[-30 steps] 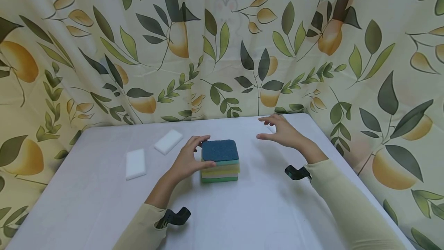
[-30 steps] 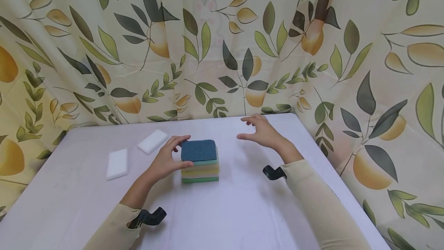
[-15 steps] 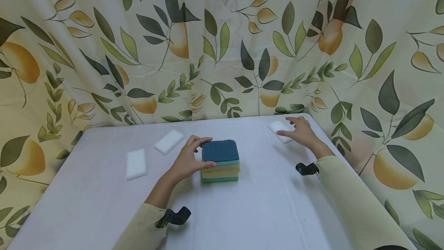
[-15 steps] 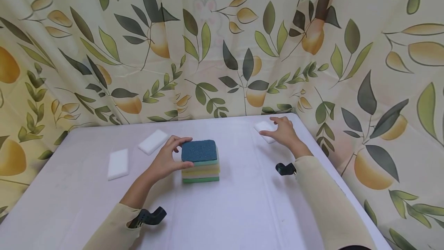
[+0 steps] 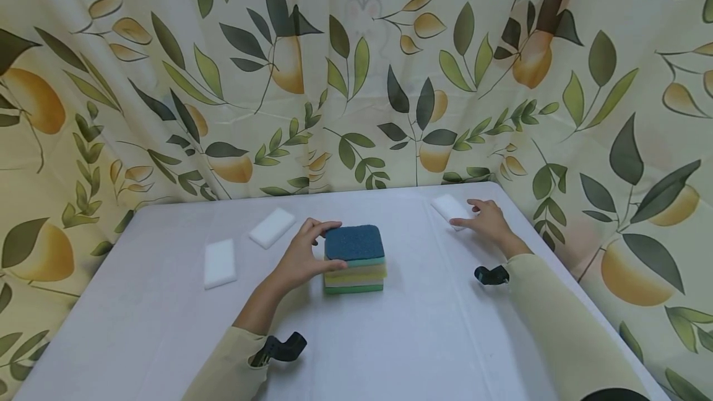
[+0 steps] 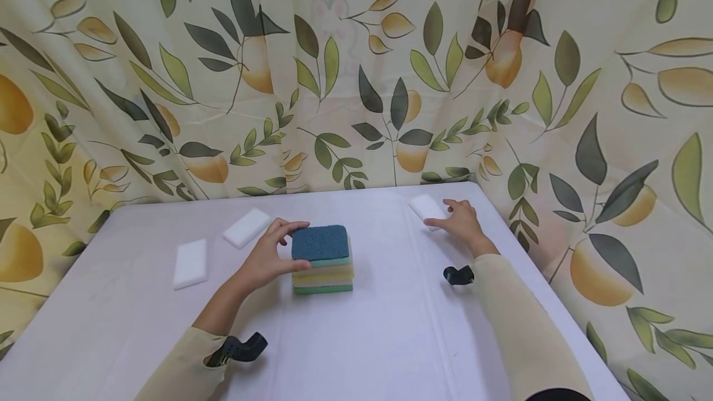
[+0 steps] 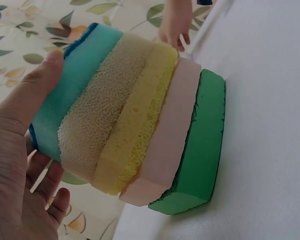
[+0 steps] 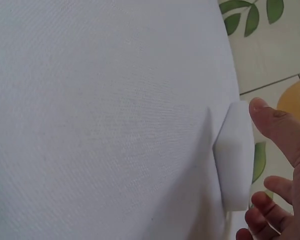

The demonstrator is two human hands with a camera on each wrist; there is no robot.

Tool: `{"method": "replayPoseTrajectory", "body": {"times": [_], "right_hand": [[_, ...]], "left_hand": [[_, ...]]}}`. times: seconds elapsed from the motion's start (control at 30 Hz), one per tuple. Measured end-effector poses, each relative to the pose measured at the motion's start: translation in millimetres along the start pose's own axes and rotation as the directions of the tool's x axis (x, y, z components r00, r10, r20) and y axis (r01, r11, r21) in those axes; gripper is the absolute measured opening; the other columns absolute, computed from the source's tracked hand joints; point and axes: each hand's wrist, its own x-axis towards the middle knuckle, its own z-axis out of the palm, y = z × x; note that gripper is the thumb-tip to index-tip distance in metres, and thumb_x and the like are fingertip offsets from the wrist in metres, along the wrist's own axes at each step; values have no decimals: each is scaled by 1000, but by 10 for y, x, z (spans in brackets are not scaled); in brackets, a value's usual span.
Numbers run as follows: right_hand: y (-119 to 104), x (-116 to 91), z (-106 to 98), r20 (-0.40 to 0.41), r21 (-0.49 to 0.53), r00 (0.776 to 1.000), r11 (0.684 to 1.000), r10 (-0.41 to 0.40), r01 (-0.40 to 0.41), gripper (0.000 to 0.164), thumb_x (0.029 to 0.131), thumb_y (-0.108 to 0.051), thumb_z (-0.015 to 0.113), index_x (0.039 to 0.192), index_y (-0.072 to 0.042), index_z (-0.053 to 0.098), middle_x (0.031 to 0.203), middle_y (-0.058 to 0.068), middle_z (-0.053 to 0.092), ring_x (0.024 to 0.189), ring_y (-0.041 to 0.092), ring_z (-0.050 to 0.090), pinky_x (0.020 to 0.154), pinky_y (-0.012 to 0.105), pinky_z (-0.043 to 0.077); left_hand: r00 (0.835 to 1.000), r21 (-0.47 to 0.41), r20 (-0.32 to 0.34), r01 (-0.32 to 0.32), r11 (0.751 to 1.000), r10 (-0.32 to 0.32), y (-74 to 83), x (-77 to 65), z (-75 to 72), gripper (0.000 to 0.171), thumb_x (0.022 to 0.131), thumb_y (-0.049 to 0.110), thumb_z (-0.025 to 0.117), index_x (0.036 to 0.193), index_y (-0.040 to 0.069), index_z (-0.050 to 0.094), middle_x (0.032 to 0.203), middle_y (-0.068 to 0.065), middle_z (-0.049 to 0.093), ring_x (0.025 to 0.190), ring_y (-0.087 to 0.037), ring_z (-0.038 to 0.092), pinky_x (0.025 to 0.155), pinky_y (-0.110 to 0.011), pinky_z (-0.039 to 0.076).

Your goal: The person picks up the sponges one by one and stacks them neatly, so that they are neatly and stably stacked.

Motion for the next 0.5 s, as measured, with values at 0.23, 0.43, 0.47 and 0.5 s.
{"method": "replayPoseTrajectory", "body": {"times": [0.23,0.43,0.47,0.5], "right_hand": [[44,22,72,-1,-16,1000,1000,-19,19,95,82,-49,74,145,11,35,127,33,43,112,44,43,97,56,38],[30,24,91,12,-5,1000,1000,6,-6,93,84,-45,74,145,12,33,130,34,41,115,44,43,101,56,37],[32,23,92,16,-2,1000,1000,10,-10,93,84,-45,74,145,12,33,131,35,40,115,44,43,102,57,37],[33,22,92,19,5,1000,1000,15,-15,93,84,-44,74,146,12,32,131,35,39,116,44,43,102,57,37]], "left_hand": [[1000,-2,4,-4,1000,4,-19,2,-2,77,71,34,89,139,22,55,108,-3,46,107,-37,47,91,-55,39],[1000,-8,0,-3,1000,3,-26,2,-5,78,70,33,89,139,22,55,108,-4,46,107,-35,48,92,-55,39],[1000,-6,0,-3,1000,3,-27,2,-5,78,70,33,89,139,22,55,108,-3,46,106,-33,48,92,-55,39],[1000,-6,-1,-3,1000,3,-27,3,-5,78,70,33,89,139,21,55,108,-3,46,105,-30,48,92,-55,39]]}}
